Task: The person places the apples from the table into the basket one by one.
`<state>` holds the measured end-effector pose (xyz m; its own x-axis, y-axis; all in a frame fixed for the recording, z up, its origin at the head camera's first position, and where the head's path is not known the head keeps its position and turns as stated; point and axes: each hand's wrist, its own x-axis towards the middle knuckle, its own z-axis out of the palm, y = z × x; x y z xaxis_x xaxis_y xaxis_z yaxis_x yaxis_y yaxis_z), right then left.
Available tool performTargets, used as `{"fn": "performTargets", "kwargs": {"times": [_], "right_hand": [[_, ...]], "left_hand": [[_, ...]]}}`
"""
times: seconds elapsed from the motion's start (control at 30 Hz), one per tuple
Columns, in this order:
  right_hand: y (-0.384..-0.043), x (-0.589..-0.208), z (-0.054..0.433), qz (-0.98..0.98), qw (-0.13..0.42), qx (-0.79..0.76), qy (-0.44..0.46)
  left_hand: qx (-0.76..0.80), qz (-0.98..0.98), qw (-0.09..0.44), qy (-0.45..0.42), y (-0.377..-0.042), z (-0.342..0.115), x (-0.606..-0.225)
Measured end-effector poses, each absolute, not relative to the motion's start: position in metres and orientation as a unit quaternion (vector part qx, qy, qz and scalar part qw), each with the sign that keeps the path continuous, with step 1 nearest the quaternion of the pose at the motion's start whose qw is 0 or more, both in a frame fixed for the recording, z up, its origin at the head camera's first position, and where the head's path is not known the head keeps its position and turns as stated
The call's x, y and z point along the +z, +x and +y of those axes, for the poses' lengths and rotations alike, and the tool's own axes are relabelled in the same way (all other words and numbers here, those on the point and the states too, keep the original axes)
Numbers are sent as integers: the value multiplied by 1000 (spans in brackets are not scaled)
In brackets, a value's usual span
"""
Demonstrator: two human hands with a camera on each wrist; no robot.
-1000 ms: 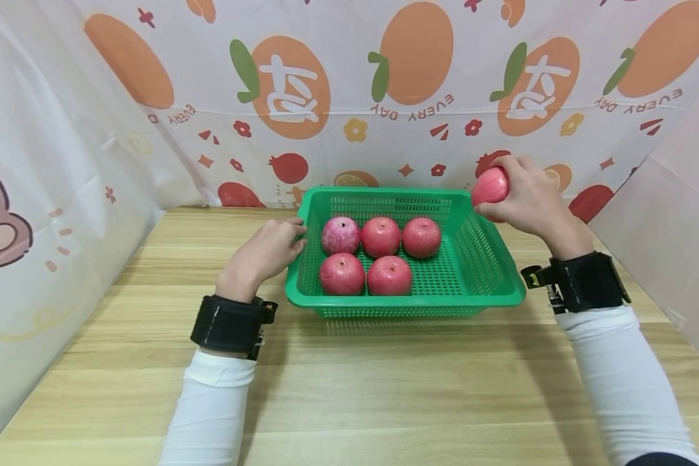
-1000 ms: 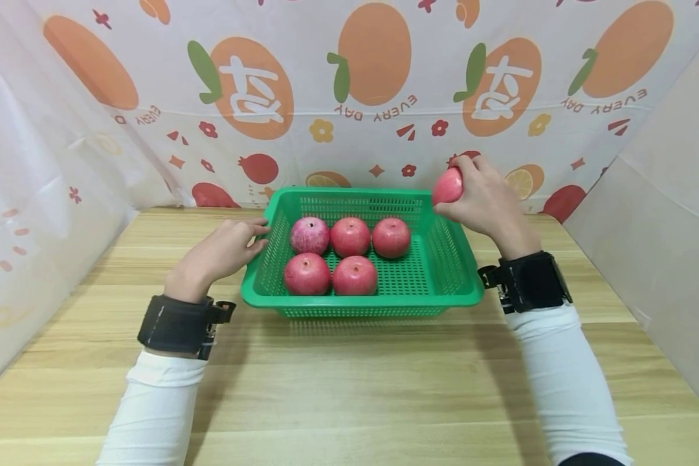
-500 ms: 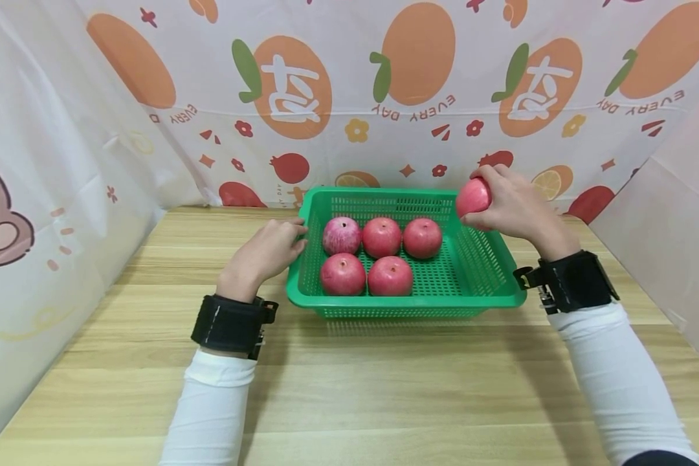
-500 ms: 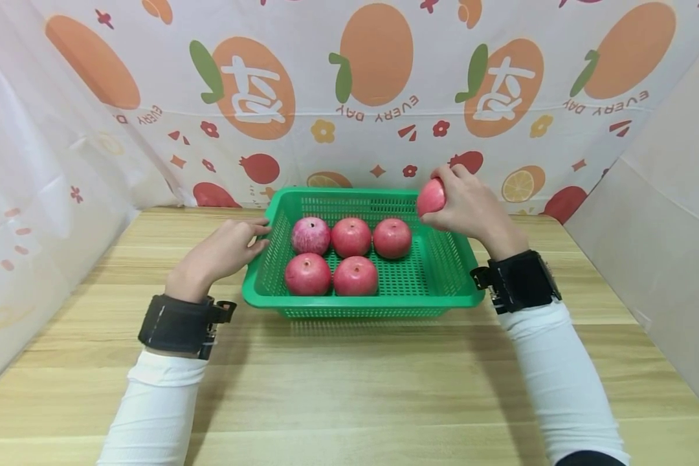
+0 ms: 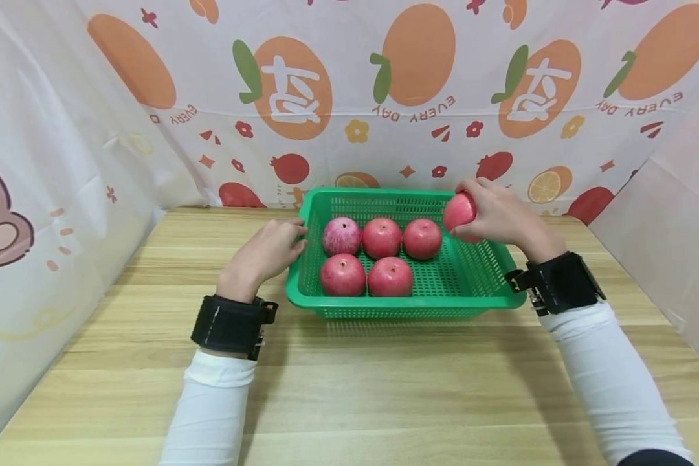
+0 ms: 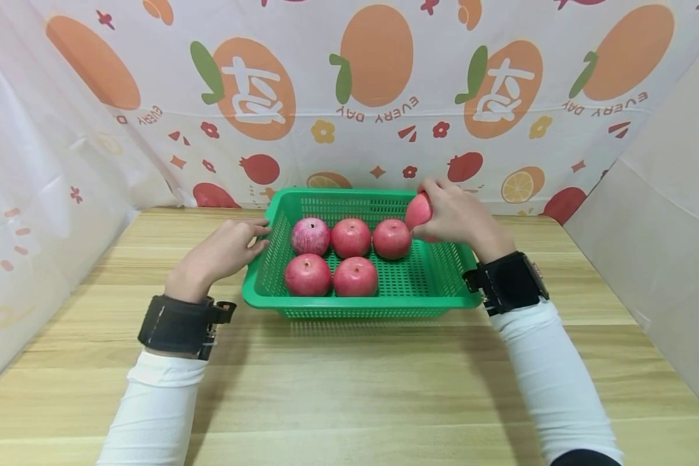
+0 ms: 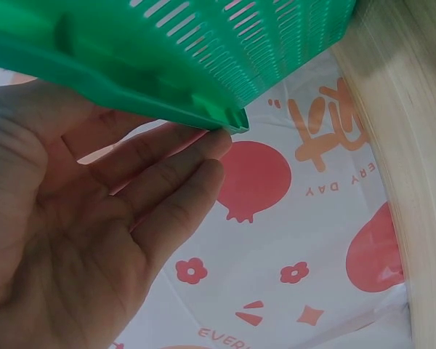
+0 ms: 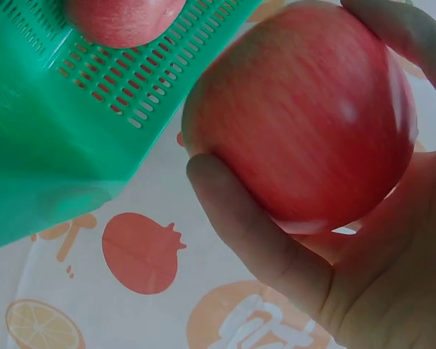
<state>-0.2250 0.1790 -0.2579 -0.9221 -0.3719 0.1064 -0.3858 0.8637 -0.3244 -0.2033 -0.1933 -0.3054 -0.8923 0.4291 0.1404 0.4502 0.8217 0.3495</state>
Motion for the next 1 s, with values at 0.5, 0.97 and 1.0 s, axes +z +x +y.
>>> {"fn": "performTargets", "kwargs": {"times": [0.5,0.97,1.0], "right_hand": [[-227,-264,171,-969,-17,155,193],[-233,-273,165,-965,-61,138,215],[-234,-273,164,-964,-65,138,216]], "left_hand": [[-190,-954,24,-231,-203,-193,-305],[-196,-953,22,-230,-203,-193,-304],[-196,-953,22,-230,-203,-193,-304]]}}
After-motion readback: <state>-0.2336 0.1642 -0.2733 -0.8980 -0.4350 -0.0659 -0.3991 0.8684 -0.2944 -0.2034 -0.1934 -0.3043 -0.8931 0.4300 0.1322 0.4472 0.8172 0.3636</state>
